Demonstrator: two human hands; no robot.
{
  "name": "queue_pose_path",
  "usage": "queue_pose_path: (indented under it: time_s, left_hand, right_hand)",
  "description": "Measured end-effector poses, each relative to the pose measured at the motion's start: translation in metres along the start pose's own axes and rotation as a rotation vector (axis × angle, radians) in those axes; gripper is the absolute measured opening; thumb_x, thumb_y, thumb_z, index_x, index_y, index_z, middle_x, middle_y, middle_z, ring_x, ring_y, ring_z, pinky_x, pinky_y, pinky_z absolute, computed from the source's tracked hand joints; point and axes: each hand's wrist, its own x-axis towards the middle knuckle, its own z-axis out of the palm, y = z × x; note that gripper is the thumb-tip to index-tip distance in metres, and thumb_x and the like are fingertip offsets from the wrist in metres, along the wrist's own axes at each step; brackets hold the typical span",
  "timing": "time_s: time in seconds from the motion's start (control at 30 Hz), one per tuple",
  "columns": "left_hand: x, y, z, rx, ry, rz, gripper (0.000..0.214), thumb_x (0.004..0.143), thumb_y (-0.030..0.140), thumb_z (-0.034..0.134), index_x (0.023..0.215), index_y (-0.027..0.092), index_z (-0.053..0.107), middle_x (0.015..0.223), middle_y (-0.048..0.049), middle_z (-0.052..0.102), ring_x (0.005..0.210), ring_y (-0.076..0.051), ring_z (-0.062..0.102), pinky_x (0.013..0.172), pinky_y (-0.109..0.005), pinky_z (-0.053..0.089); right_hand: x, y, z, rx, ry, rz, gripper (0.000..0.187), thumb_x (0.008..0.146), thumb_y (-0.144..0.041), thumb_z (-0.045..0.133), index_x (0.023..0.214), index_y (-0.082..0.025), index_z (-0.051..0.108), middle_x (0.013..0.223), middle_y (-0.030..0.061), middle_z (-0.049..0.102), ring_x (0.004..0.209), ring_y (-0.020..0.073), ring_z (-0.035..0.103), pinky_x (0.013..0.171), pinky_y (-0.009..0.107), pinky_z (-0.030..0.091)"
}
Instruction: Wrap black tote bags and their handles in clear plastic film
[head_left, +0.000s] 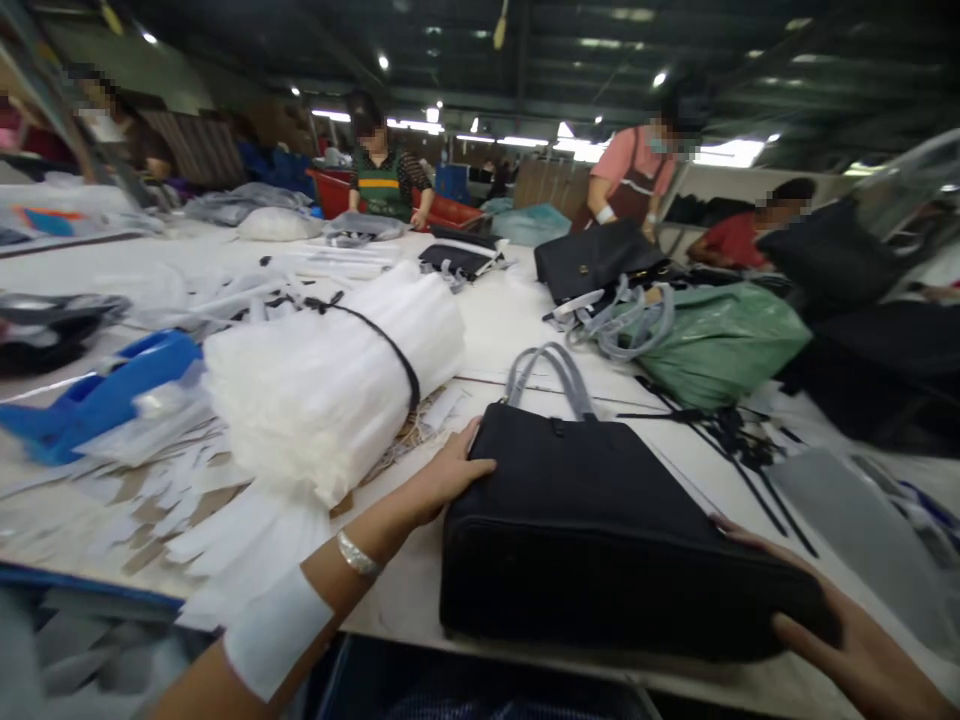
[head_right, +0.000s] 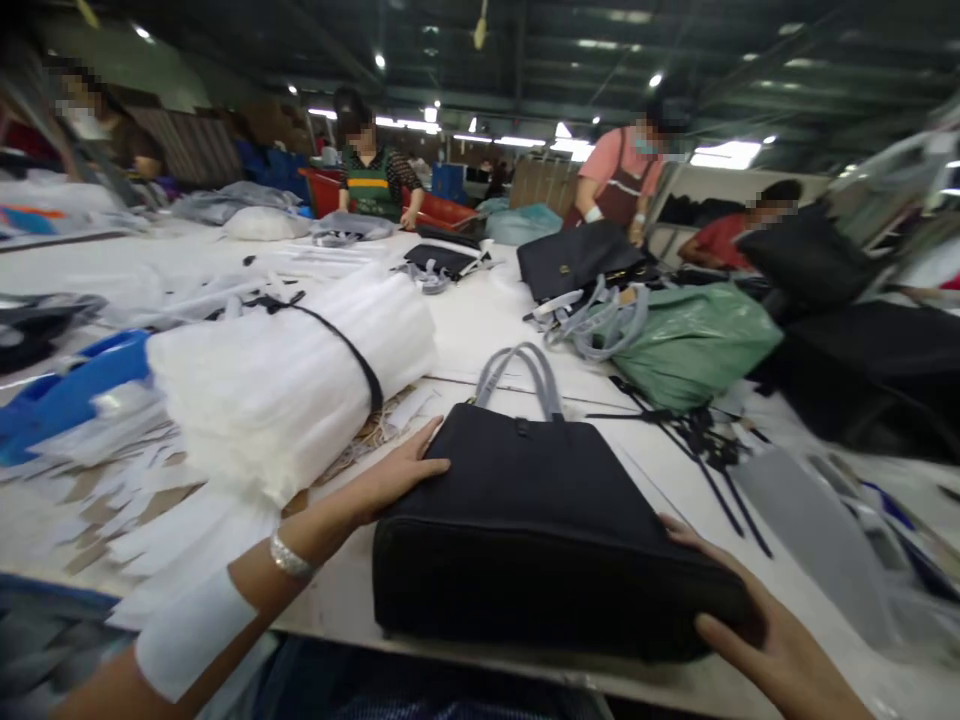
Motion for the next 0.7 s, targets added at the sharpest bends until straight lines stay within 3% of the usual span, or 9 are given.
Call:
queue_pose_path:
  time_s: [0.13,0.23,0.33,0.43,0.5,0.6,0.7]
  left_hand:
    - [0.008,-0.015,-0.002,0.149,0.087,0.001,0.075,0.078,0.045,0.066,0.145,0.018,0.044,0.15,-0.0142,0.045,0.137,-0.032,0.045,0.113,-0.046,0.038]
    - [-0.017,-0.009,-0.018,0.198,0.156,0.146,0.072,0.088,0.06,0.053,0.146,0.02,0.041,0.144,-0.0141,0.052,0.131,-0.032,0.052,0.109,-0.047,0.042]
    - [-0.055,0.003,-0.03,0.163,-0.049,0.297,0.074,0.088,0.072,0.04,0.143,0.022,0.048,0.137,-0.0118,0.06,0.131,-0.031,0.051,0.115,-0.045,0.034]
    - [-0.081,0.002,-0.026,0.341,-0.165,0.3,0.078,0.075,0.072,0.062,0.138,0.026,0.054,0.13,-0.01,0.065,0.125,-0.033,0.056,0.112,-0.043,0.037]
    - [-0.083,-0.008,-0.017,0.476,-0.061,0.266,0.067,0.074,0.062,0.069,0.13,0.026,0.06,0.125,-0.0086,0.068,0.118,-0.034,0.06,0.104,-0.041,0.046]
    - [-0.065,-0.023,-0.002,0.593,0.166,0.199,0.044,0.083,0.057,0.058,0.108,0.022,0.067,0.108,-0.0074,0.072,0.107,-0.031,0.065,0.094,-0.04,0.05]
    - [-0.042,-0.033,0.011,0.653,0.277,0.112,0.042,0.088,0.058,0.048,0.099,0.021,0.066,0.1,-0.0075,0.073,0.101,-0.031,0.066,0.092,-0.042,0.048]
  right_hand:
    - [-0.009,-0.008,-0.008,0.172,-0.091,0.083,0.065,0.08,-0.055,0.062,0.141,-0.043,0.045,0.15,0.0076,0.046,0.138,0.0377,0.039,0.114,0.05,0.033]
    - [-0.002,-0.01,-0.014,0.214,-0.127,0.062,0.072,0.077,-0.056,0.067,0.142,-0.031,0.049,0.15,0.0102,0.046,0.139,0.0393,0.038,0.116,0.055,0.027]
    - [0.0,-0.007,-0.013,0.295,-0.115,0.033,0.07,0.076,-0.057,0.069,0.137,-0.027,0.054,0.145,0.0113,0.052,0.134,0.0375,0.046,0.113,0.053,0.034]
    - [-0.001,-0.003,-0.002,0.325,-0.054,0.028,0.065,0.076,-0.057,0.069,0.131,-0.024,0.059,0.137,0.012,0.059,0.127,0.0368,0.052,0.11,0.05,0.039]
    - [0.001,-0.003,0.008,0.306,0.005,0.066,0.061,0.077,-0.06,0.065,0.125,-0.023,0.062,0.129,0.0119,0.065,0.12,0.0366,0.058,0.105,0.049,0.044]
    - [0.01,-0.008,0.027,0.264,0.081,0.182,0.048,0.085,-0.062,0.053,0.111,-0.024,0.067,0.112,0.0096,0.072,0.108,0.0341,0.063,0.095,0.045,0.05]
    - [0.025,-0.013,0.041,0.205,0.089,0.275,0.046,0.09,-0.064,0.044,0.092,-0.024,0.067,0.093,0.0061,0.074,0.093,0.0309,0.066,0.085,0.041,0.051]
